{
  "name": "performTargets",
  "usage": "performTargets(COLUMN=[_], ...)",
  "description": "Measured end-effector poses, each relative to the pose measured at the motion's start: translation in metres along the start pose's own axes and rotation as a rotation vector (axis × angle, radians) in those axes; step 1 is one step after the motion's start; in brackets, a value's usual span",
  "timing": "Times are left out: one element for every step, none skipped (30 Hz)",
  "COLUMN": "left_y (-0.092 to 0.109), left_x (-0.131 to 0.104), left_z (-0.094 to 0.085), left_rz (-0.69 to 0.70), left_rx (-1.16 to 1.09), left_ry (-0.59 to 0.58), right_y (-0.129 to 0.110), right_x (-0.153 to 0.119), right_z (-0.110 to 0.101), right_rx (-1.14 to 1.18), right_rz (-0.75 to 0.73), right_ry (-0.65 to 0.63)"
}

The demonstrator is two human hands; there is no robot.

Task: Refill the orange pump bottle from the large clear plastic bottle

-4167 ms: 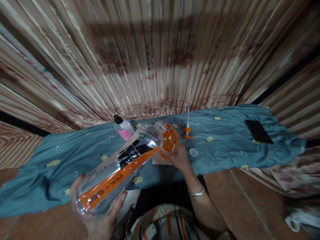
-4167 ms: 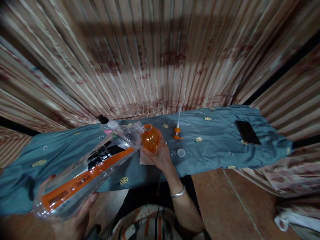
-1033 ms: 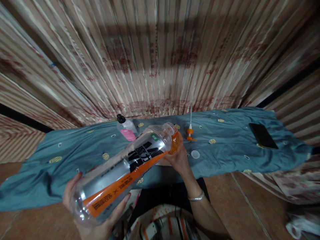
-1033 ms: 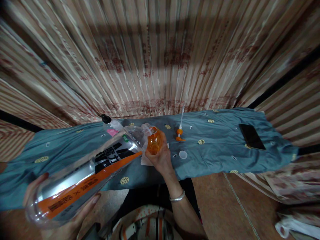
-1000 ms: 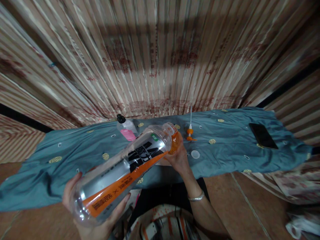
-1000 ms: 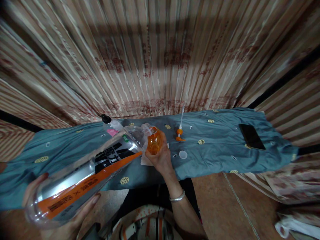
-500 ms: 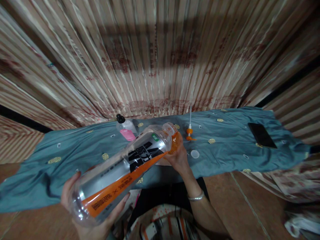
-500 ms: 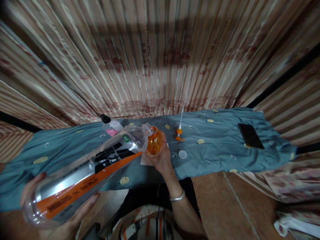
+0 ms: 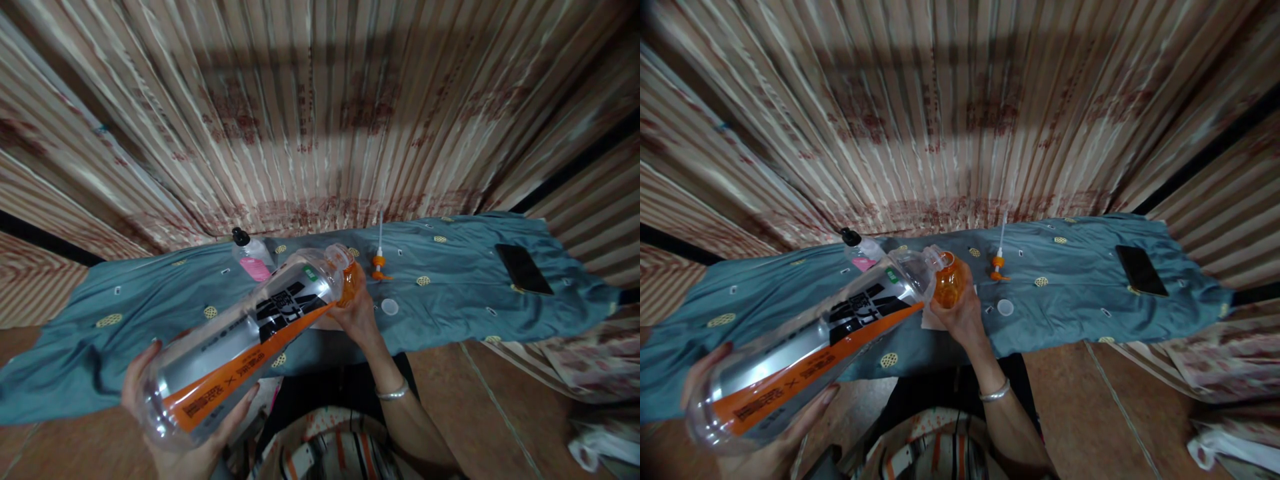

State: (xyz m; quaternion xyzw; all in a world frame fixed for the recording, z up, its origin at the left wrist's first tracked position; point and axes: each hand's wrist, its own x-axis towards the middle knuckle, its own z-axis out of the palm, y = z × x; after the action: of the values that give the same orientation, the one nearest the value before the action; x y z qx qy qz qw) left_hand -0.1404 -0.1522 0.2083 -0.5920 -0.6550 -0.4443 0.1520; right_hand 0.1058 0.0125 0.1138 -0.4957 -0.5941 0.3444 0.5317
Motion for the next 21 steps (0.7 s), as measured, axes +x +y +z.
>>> performTargets(left_y=[0.000, 0.000, -0.001, -0.001, -0.002, -0.003, -0.004, -0.004, -0.005, -0.005, -0.005, -0.004, -0.004, -0.003, -0.003, -0.003, -0.003, -0.003, -0.003, -0.003, -0.002], left_x=[0.000, -0.001, 0.000, 0.000, 0.000, 0.001, 0.002, 0.003, 0.004, 0.005, 0.007, 0.008, 0.009, 0.010, 0.011, 0.011, 0.011, 0.011, 0.010, 0.010, 0.010], left_z=[0.000, 0.000, 0.001, 0.001, 0.001, 0.001, 0.002, 0.002, 0.003, 0.003, 0.004, 0.005, 0.006, 0.007, 0.007, 0.007, 0.007, 0.006, 0.006, 0.005, 0.005], left_rz=[-0.001, -0.004, 0.001, 0.004, 0.018, 0.026, 0.016, 0.038, 0.025, 0.045, 0.069, 0.087, 0.086, 0.095, 0.095, 0.077, 0.072, 0.049, 0.052, 0.046, 0.027], left_rx=[-0.006, -0.007, -0.008, -0.008, -0.007, -0.006, -0.001, 0.007, 0.011, -0.001, -0.023, -0.040, -0.040, -0.048, -0.048, -0.037, -0.036, -0.027, -0.037, -0.030, -0.035], left_ry=[0.011, 0.006, 0.011, 0.005, 0.012, 0.032, 0.004, 0.054, 0.008, 0.019, 0.061, 0.072, 0.065, 0.099, 0.091, 0.076, 0.080, 0.054, 0.091, 0.054, 0.078], right_y=[0.000, 0.000, 0.000, 0.000, 0.000, 0.000, 0.001, 0.001, 0.001, 0.002, 0.002, 0.002, 0.003, 0.003, 0.003, 0.003, 0.003, 0.003, 0.003, 0.004, 0.004], right_x=[0.000, 0.000, 0.000, 0.000, 0.000, 0.000, 0.000, 0.000, 0.000, 0.000, 0.000, 0.000, 0.000, 0.000, 0.000, 0.000, 0.000, 0.000, 0.000, 0.000, 0.000], right_z=[0.000, 0.000, 0.000, 0.000, 0.000, 0.001, 0.001, 0.001, 0.001, 0.001, 0.002, 0.002, 0.002, 0.002, 0.002, 0.001, 0.001, 0.001, 0.000, 0.000, 0.000], right_rx=[-0.001, -0.003, -0.006, -0.009, -0.010, -0.008, -0.005, -0.003, -0.002, -0.002, -0.004, -0.007, -0.010, -0.011, -0.010, -0.007, -0.003, 0.001, 0.005, 0.006, 0.005], right_rz=[-0.003, -0.005, -0.005, -0.003, 0.002, 0.009, 0.018, 0.025, 0.029, 0.029, 0.028, 0.025, 0.021, 0.019, 0.017, 0.015, 0.013, 0.013, 0.013, 0.016, 0.020], right_ry=[0.002, 0.005, 0.009, 0.012, 0.013, 0.011, 0.008, 0.006, 0.005, 0.006, 0.007, 0.009, 0.010, 0.011, 0.011, 0.008, 0.003, -0.002, -0.004, -0.004, -0.002])
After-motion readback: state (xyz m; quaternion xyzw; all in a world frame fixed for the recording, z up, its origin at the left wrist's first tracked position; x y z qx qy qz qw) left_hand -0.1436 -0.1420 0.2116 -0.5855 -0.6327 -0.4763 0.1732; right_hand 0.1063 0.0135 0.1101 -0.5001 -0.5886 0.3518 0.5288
